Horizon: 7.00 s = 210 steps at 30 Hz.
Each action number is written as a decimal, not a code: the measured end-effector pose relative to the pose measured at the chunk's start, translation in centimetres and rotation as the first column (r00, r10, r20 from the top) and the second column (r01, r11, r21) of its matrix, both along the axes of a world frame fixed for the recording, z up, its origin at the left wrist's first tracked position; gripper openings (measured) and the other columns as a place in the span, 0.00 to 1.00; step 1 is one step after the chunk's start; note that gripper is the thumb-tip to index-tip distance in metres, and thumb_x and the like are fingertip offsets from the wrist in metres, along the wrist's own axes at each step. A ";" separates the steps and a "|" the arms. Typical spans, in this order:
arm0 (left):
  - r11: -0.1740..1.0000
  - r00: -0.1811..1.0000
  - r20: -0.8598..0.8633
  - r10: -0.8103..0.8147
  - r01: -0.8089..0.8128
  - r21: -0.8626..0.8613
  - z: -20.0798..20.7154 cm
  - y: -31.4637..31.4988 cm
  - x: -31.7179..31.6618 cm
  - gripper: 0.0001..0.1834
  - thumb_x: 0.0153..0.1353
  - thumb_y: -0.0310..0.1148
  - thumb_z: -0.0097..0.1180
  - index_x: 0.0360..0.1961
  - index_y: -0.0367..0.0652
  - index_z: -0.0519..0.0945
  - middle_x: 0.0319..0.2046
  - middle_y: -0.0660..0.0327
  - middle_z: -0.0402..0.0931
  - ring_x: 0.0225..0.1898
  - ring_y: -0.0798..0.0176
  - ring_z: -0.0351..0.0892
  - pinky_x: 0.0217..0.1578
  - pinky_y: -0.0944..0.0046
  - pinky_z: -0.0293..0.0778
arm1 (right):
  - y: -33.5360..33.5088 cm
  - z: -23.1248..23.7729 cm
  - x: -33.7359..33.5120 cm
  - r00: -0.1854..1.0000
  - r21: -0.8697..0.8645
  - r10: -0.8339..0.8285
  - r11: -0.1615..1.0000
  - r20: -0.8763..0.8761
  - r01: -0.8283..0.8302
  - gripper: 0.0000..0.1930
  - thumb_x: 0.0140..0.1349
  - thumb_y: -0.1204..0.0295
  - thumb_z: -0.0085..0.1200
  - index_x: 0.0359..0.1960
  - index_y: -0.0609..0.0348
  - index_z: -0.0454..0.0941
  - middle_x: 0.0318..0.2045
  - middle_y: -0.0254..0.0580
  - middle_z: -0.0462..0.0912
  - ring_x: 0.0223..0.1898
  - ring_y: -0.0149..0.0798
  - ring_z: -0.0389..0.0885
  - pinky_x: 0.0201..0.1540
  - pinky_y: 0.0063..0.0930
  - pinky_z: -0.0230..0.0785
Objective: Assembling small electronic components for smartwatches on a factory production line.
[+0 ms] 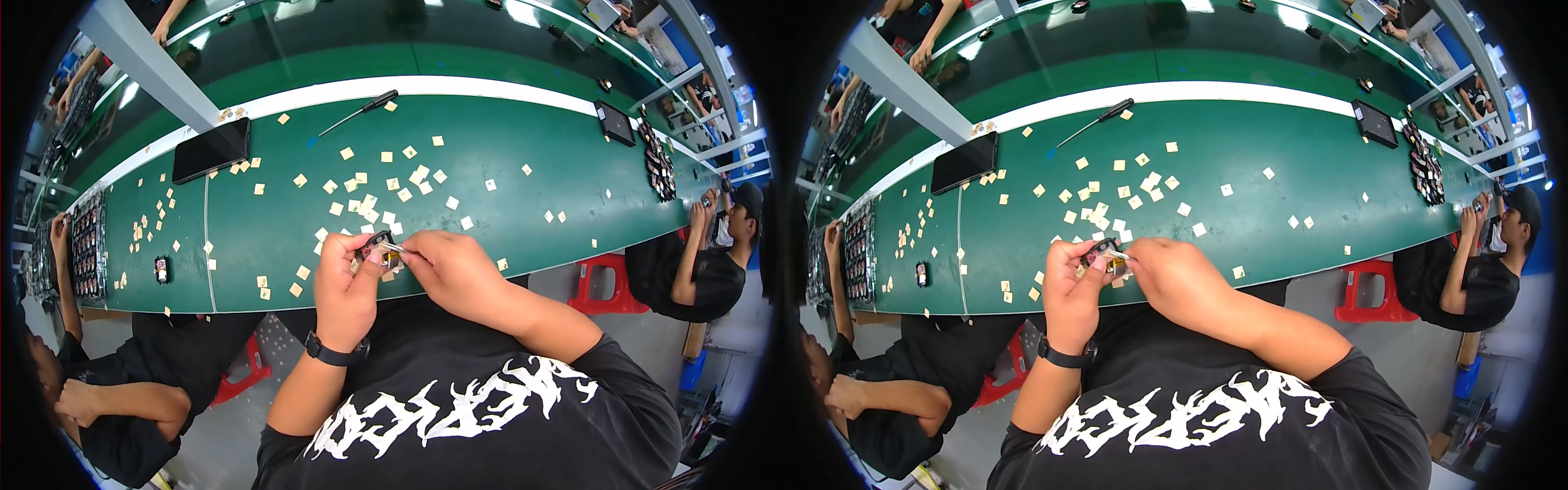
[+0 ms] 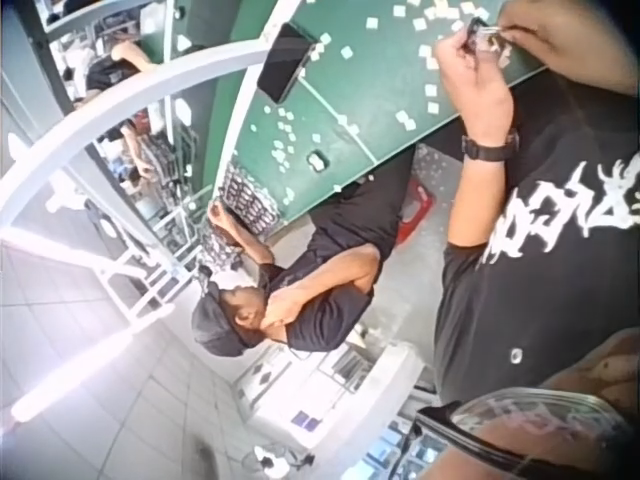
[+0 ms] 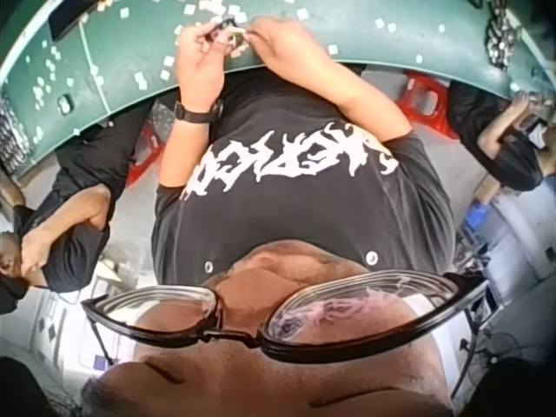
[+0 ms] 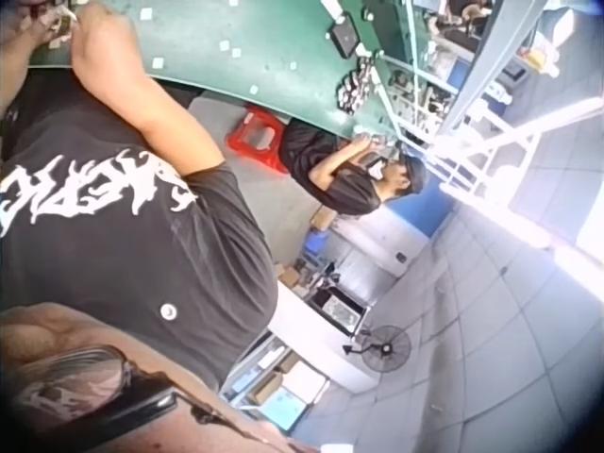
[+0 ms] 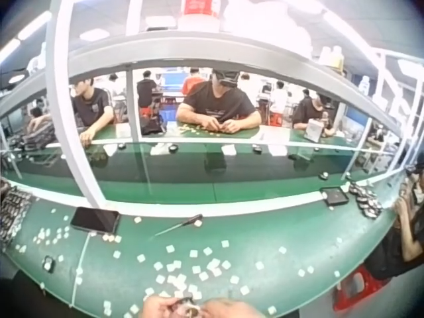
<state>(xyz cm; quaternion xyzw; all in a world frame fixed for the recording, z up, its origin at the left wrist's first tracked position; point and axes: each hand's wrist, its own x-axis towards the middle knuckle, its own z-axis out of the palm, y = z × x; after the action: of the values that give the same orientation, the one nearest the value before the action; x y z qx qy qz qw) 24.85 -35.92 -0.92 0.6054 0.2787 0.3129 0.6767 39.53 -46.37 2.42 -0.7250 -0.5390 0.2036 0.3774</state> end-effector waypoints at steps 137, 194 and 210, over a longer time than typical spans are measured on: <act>0.997 0.979 -0.204 0.031 -0.015 0.081 9.7 -0.6 -4.1 0.24 0.70 0.23 0.49 0.66 0.28 0.69 0.43 0.49 0.82 0.35 0.66 0.83 0.37 0.69 0.79 | -39.4 -2.3 43.1 0.047 0.249 -0.477 0.537 0.878 0.806 0.13 0.65 0.69 0.58 0.51 0.41 0.85 0.47 0.40 0.85 0.48 0.49 0.84 0.50 0.41 0.77; 0.955 0.961 -0.104 -0.256 0.268 0.130 11.1 0.3 -5.5 0.26 0.65 0.24 0.44 0.63 0.22 0.71 0.40 0.45 0.82 0.33 0.61 0.85 0.34 0.67 0.81 | -2.1 11.3 1.8 0.576 0.144 0.171 0.876 0.799 -0.460 0.21 0.52 0.55 0.71 0.24 0.61 0.76 0.17 0.34 0.70 0.15 0.32 0.63 0.16 0.23 0.52; 0.908 0.960 -0.086 -0.267 0.281 0.311 10.7 0.1 -7.1 0.27 0.63 0.23 0.47 0.63 0.22 0.71 0.41 0.46 0.82 0.31 0.63 0.85 0.34 0.66 0.81 | -1.2 11.0 -0.7 0.621 0.208 0.189 0.835 0.761 -0.509 0.15 0.40 0.76 0.69 0.30 0.68 0.78 0.24 0.45 0.81 0.18 0.34 0.73 0.16 0.24 0.58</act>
<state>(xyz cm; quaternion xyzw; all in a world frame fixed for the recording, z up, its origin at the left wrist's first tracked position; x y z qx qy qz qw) 17.78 -35.86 9.75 0.7466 0.1502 0.2434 0.6007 38.86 -47.53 13.44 -0.5286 -0.8049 -0.1386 0.2311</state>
